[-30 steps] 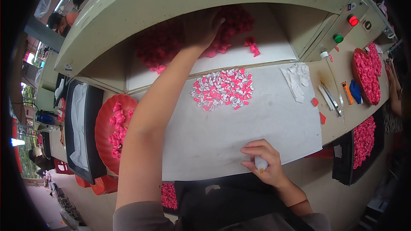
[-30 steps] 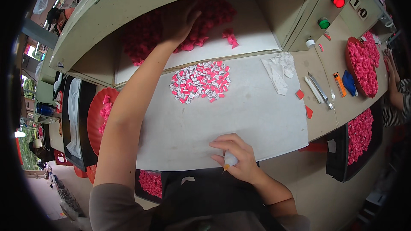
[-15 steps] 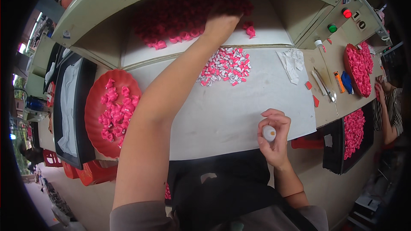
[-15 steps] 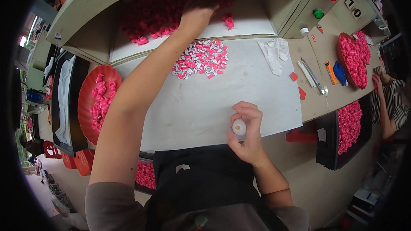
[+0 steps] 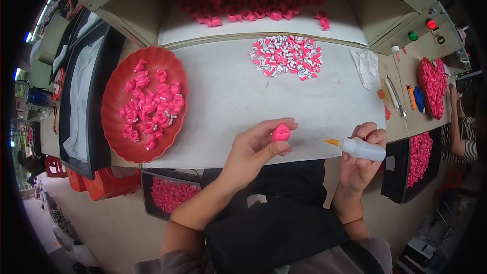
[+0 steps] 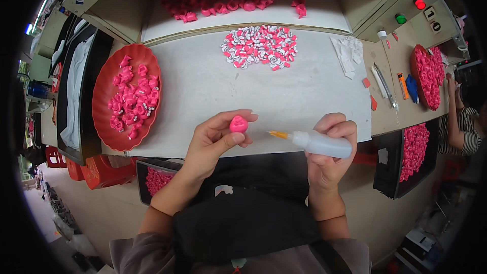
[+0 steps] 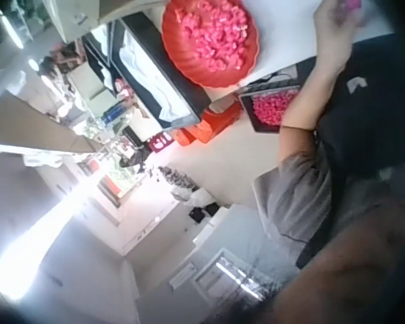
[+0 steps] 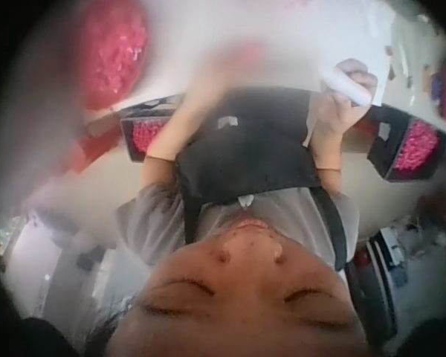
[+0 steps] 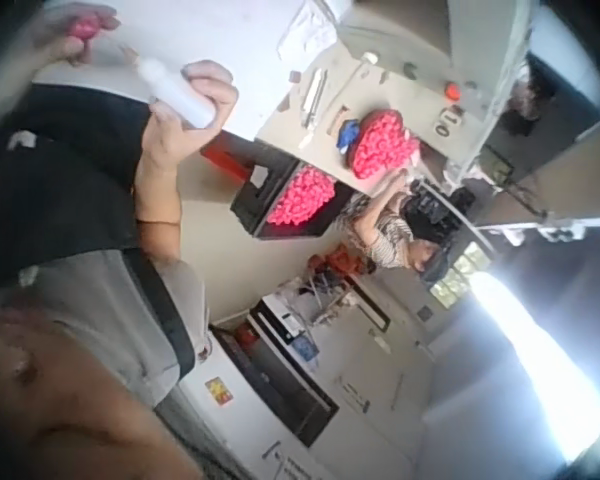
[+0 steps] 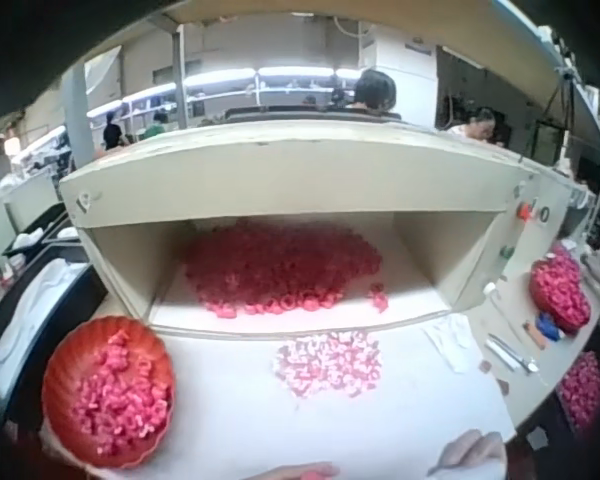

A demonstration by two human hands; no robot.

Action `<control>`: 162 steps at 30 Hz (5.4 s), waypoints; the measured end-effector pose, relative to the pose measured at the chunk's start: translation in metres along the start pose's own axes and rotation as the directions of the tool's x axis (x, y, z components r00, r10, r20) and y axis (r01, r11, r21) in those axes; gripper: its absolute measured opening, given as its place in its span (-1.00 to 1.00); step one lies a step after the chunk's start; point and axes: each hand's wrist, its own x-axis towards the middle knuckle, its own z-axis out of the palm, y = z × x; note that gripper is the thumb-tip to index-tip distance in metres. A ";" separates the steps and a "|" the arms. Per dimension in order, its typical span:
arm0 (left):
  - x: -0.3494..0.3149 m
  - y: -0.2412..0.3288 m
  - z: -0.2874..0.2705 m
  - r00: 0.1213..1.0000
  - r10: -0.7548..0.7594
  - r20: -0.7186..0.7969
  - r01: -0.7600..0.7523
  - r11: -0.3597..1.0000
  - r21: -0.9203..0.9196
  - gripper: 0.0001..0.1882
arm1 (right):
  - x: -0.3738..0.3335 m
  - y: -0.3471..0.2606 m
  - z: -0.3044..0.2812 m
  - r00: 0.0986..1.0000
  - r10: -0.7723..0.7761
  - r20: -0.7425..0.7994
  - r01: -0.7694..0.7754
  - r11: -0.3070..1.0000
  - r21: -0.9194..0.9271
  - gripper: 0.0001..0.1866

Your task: The person repeatedly picks up small pink plastic pieces and white candy-like pieces from a table. They use a small squeeze bottle to apply a clear liquid to the pink piece, then attach the white piece to it. The assembled items are placed into a red tray on the left.

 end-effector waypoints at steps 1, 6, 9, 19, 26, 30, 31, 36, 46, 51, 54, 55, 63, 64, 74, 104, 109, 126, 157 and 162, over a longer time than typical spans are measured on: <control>-0.006 -0.004 0.000 1.000 0.025 -0.017 -0.025 1.000 -0.007 -0.64 | 0.000 0.001 0.003 0.999 -0.030 -0.023 0.030 0.999 0.019 -0.60; -0.019 -0.014 0.002 0.983 0.175 -0.063 -0.168 0.981 0.102 -0.66 | -0.008 0.002 0.012 0.928 -0.269 0.257 0.328 0.919 -0.220 -0.56; -0.020 -0.012 0.001 0.948 0.317 -0.033 -0.284 0.886 0.368 -0.67 | -0.015 -0.005 0.010 0.892 -0.255 0.373 0.377 0.876 -0.301 -0.50; -0.020 -0.010 0.003 0.936 0.351 -0.007 -0.311 0.839 0.446 -0.66 | -0.018 0.002 0.013 0.855 -0.308 0.416 0.470 0.799 -0.375 -0.52; -0.017 -0.012 0.002 0.908 0.418 0.021 -0.357 0.747 0.560 -0.68 | -0.019 -0.015 0.008 0.853 -0.151 0.499 0.411 0.784 -0.465 -0.44; -0.016 -0.016 0.002 0.896 0.441 0.052 -0.391 0.729 0.562 -0.67 | -0.017 -0.019 0.011 0.872 -0.105 0.478 0.362 0.796 -0.485 -0.45; -0.016 -0.015 0.003 0.902 0.428 0.051 -0.384 0.745 0.546 -0.67 | -0.016 -0.019 0.011 0.877 -0.098 0.471 0.351 0.800 -0.486 -0.45; -0.016 -0.014 0.004 0.919 0.391 0.058 -0.366 0.788 0.495 -0.66 | -0.020 -0.017 0.009 0.891 -0.132 0.434 0.339 0.829 -0.444 -0.45; -0.018 -0.012 0.002 0.940 0.333 0.067 -0.325 0.824 0.465 -0.68 | -0.020 -0.010 0.013 0.841 -0.212 0.498 0.450 0.784 -0.427 -0.51; -0.017 -0.013 -0.002 0.965 0.258 0.038 -0.253 0.893 0.372 -0.69 | -0.005 -0.003 0.004 0.884 -0.231 0.407 0.386 0.851 -0.356 -0.49; -0.013 -0.018 -0.005 0.983 0.177 -0.055 -0.166 0.973 0.162 -0.69 | 0.027 0.003 -0.017 0.924 -0.173 0.340 0.285 0.905 -0.316 -0.61; -0.013 -0.018 -0.009 0.984 0.168 -0.063 -0.157 0.976 0.151 -0.69 | 0.040 0.005 -0.022 0.950 -0.041 0.309 0.170 0.898 -0.406 -0.68; -0.011 -0.019 -0.013 0.981 0.174 -0.087 -0.156 0.971 0.179 -0.70 | 0.129 0.058 -0.037 0.910 0.359 0.206 0.064 0.368 -0.927 -0.81; -0.012 -0.021 -0.013 0.977 0.191 -0.094 -0.169 0.965 0.200 -0.70 | 0.131 0.063 -0.027 0.913 0.327 0.245 0.142 0.310 -0.940 -0.81; -0.018 -0.020 -0.021 0.972 0.235 -0.024 -0.219 0.935 0.278 -0.67 | 0.121 0.078 -0.021 0.919 0.173 0.353 0.300 0.272 -0.914 -0.81; -0.029 -0.018 -0.006 0.977 0.199 -0.073 -0.187 0.972 0.141 -0.69 | 0.006 0.023 0.043 0.890 0.314 0.332 -0.216 0.929 -0.301 -0.88; -0.024 -0.020 0.001 0.955 0.289 -0.070 -0.262 0.928 0.265 -0.68 | 0.005 0.016 0.036 0.877 0.331 0.349 -0.210 0.916 -0.343 -0.86; -0.031 -0.013 0.006 0.997 -0.067 -0.033 0.062 0.990 -0.128 -0.69 | 0.000 0.006 0.030 0.762 0.137 0.632 0.238 0.849 -0.472 -0.66; -0.037 -0.016 0.008 0.991 -0.120 0.052 0.130 0.946 -0.297 -0.75 | 0.020 0.033 0.018 0.508 0.020 0.861 0.509 0.799 -0.319 -0.60; -0.037 -0.023 0.007 0.997 -0.076 0.030 0.082 0.957 -0.277 -0.76 | 0.020 0.037 0.018 0.515 0.009 0.857 0.498 0.811 -0.308 -0.60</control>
